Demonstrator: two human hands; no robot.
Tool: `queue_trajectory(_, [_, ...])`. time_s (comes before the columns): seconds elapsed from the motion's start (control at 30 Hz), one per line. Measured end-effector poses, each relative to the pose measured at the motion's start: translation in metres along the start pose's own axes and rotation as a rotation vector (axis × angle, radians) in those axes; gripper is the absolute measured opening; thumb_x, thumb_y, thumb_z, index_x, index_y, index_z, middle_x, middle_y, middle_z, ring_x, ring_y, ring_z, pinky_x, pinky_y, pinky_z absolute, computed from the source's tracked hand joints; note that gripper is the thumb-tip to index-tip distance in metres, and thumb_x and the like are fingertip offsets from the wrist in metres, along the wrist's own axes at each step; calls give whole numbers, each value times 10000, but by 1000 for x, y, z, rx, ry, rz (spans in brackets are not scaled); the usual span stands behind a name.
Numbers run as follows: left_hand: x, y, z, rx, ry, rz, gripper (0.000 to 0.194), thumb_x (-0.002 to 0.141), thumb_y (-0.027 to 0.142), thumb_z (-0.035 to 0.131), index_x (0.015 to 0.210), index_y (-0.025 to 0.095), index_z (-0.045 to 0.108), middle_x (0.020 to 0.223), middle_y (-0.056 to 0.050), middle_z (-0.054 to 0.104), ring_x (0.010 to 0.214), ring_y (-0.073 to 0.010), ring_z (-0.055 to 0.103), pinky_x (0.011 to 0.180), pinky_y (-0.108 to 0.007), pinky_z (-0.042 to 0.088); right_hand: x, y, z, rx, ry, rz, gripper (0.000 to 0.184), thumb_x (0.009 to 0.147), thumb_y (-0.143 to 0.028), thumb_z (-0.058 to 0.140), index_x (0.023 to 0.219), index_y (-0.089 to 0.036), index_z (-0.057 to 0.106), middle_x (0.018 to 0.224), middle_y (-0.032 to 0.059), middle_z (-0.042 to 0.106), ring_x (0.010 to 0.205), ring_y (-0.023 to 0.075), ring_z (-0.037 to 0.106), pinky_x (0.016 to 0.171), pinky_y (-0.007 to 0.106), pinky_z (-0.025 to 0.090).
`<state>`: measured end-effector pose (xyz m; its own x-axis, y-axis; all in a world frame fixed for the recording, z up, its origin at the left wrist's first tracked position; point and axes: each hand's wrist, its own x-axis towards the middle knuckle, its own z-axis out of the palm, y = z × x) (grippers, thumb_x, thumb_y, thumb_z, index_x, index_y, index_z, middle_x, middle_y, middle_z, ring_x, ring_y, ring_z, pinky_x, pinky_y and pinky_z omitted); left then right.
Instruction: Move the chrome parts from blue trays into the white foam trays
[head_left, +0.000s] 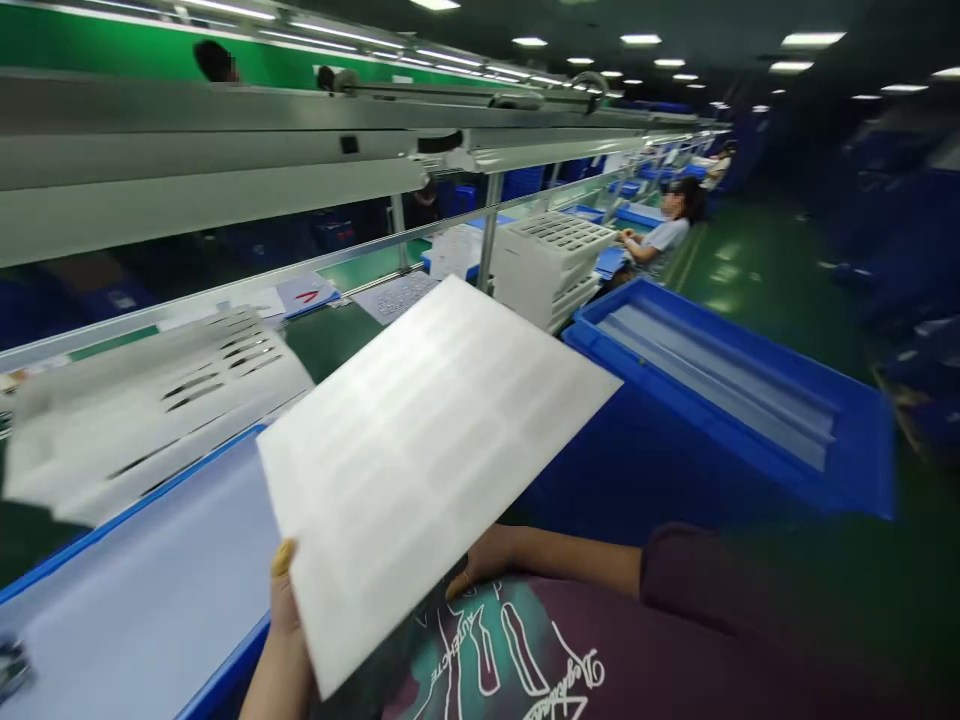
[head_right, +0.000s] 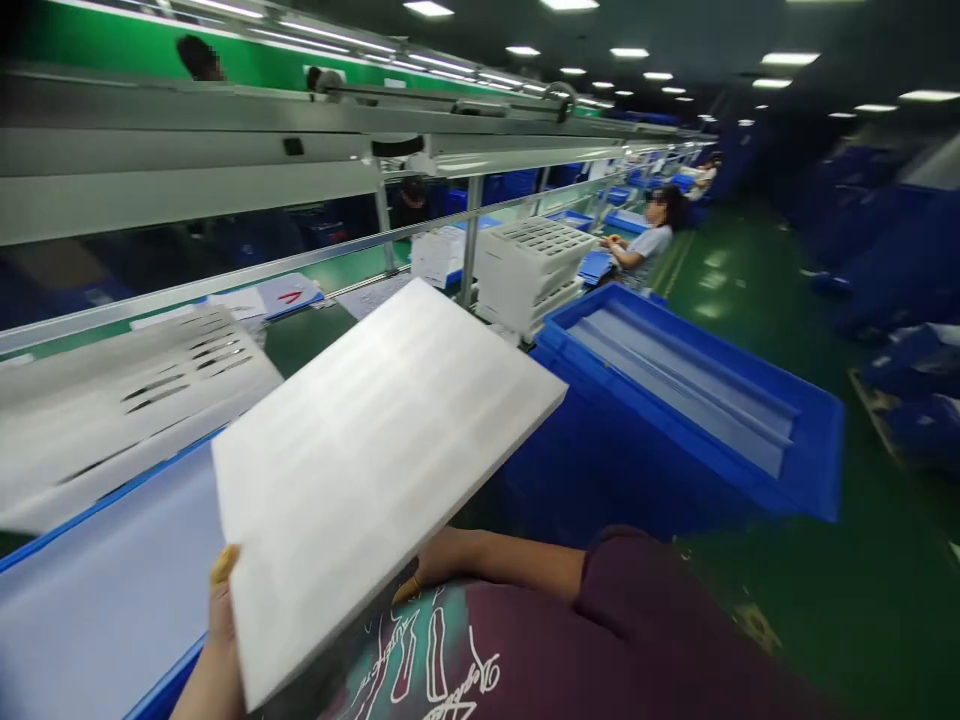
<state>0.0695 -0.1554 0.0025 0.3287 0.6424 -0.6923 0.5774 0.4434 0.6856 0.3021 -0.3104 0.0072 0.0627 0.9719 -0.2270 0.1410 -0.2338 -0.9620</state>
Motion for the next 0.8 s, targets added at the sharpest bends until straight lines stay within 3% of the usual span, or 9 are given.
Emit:
queue_trajectory(0.1, [33, 75, 77, -224, -336, 32, 1045, 622, 840, 178, 1392, 170, 402, 1258, -103, 597, 1157, -355, 543, 898, -508, 483, -10, 0, -19, 51, -85, -107, 675, 322, -586, 832, 920, -297, 715, 869, -67, 699, 970, 260, 627, 996, 391, 435])
queue_trajectory(0.2, [41, 145, 154, -291, -608, 153, 966, 660, 823, 219, 1346, 179, 439, 1309, -99, 557, 1158, -338, 538, 930, -484, 464, -17, 10, -39, 149, 169, -104, 752, 334, -680, 788, 979, -307, 680, 1002, -22, 670, 1067, 297, 569, 1047, 451, 357])
queue_trajectory(0.27, [37, 184, 204, -443, -790, 182, 869, 695, 769, 324, 1304, 168, 470, 1281, -115, 574, 1158, -335, 532, 959, -481, 441, -23, 19, -53, 257, 319, -56, 799, 393, -745, 735, 1055, -310, 636, 1080, 13, 630, 1029, 283, 578, 959, 457, 422])
queue_trajectory(0.37, [24, 225, 274, -659, -1047, 108, 760, 724, 673, 454, 1249, 127, 511, 1186, -148, 615, 1163, -335, 522, 996, -474, 403, -35, 33, -71, 422, 477, -1, 871, 456, -749, 715, 1178, -296, 537, 1110, 53, 586, 876, 218, 607, 771, 393, 490])
queue_trajectory(0.47, [14, 237, 328, -695, -1152, 16, 692, 768, 630, 481, 1253, 137, 501, 1212, -158, 592, 1175, -307, 518, 1008, -450, 391, -46, 44, -82, 458, 558, 53, 738, 562, -710, 696, 1109, -235, 556, 1007, 62, 608, 785, 172, 594, 742, 356, 477])
queue_trajectory(0.53, [15, 227, 345, -562, -1146, -4, 655, 776, 621, 503, 1243, 162, 511, 1240, -156, 573, 1179, -296, 517, 1007, -453, 386, -51, 52, -85, 454, 575, 128, 634, 605, -696, 678, 994, -202, 593, 929, 59, 629, 745, 165, 587, 708, 337, 466])
queue_trajectory(0.63, [29, 193, 339, -148, -1069, 95, 565, 722, 504, 656, 1167, 162, 586, 1192, -144, 607, 1137, -292, 547, 1002, -453, 385, -51, 63, -88, 460, 595, 242, 549, 629, -688, 659, 853, -189, 615, 834, 46, 647, 704, 171, 589, 649, 315, 446])
queue_trajectory(0.73, [53, 147, 300, 111, -865, 202, 488, 674, 406, 716, 1077, 141, 641, 1058, -123, 667, 991, -272, 613, 924, -412, 453, -39, 73, -95, 491, 566, 341, 469, 621, -641, 685, 769, -201, 625, 760, 28, 648, 684, 175, 585, 633, 309, 434])
queue_trajectory(0.8, [69, 113, 262, 113, -622, 235, 463, 683, 408, 690, 1054, 136, 643, 996, -111, 682, 925, -250, 633, 870, -380, 487, -26, 80, -101, 555, 503, 449, 415, 618, -573, 711, 789, -202, 639, 772, 23, 659, 679, 164, 587, 616, 292, 424])
